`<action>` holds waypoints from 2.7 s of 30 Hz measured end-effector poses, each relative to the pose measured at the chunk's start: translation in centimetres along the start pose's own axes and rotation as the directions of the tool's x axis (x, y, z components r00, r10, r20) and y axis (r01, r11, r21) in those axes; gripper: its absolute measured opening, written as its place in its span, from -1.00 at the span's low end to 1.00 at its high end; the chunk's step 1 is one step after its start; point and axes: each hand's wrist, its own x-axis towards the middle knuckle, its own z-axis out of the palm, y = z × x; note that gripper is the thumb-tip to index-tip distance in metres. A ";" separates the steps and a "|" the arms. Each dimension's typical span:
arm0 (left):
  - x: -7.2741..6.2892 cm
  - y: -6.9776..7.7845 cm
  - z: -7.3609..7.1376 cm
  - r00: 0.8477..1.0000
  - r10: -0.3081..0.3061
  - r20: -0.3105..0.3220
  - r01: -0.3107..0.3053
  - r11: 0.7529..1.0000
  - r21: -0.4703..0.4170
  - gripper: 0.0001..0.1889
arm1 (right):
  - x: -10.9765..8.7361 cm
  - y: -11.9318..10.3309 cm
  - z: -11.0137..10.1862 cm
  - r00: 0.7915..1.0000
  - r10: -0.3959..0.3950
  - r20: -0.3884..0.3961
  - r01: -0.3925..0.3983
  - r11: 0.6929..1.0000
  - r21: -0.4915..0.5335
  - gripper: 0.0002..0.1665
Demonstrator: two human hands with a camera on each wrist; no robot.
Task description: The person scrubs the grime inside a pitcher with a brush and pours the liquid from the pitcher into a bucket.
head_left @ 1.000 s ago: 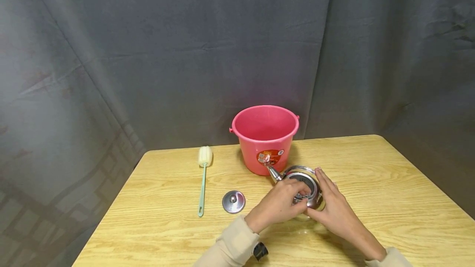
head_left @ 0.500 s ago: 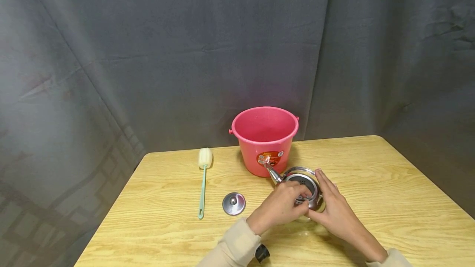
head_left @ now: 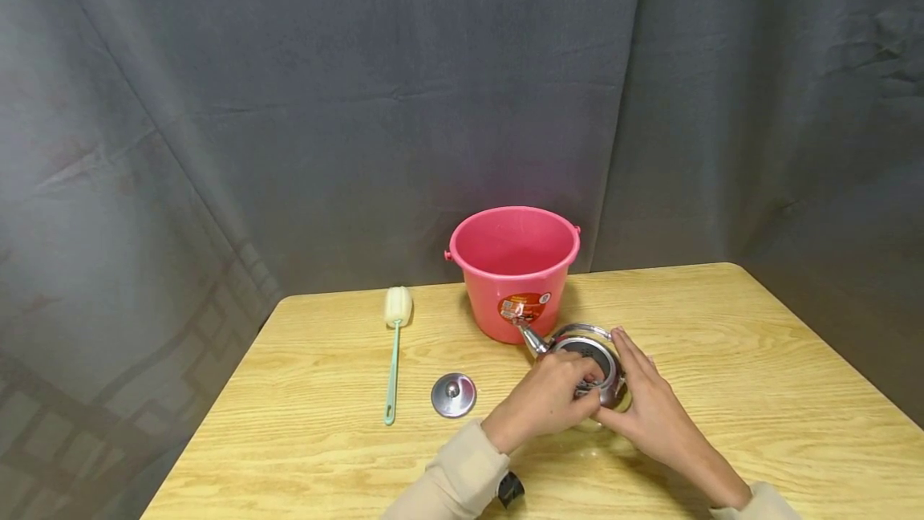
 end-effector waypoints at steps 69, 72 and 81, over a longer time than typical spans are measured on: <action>0.6 -1.1 -1.3 0.965 0.007 0.261 0.011 0.998 -0.069 -0.85 | -0.2 0.1 -0.3 0.998 -0.056 -0.009 0.056 0.998 -0.010 0.26; 0.7 -1.3 -1.4 0.959 0.020 0.283 0.006 0.996 -0.092 -0.85 | -0.2 0.0 -0.4 0.999 -0.044 0.004 0.044 0.999 -0.006 0.27; 0.6 -2.2 -1.5 0.951 0.120 0.286 -0.080 0.986 -0.146 -0.87 | -0.3 0.2 -0.3 0.999 -0.026 0.028 0.026 1.000 -0.007 0.29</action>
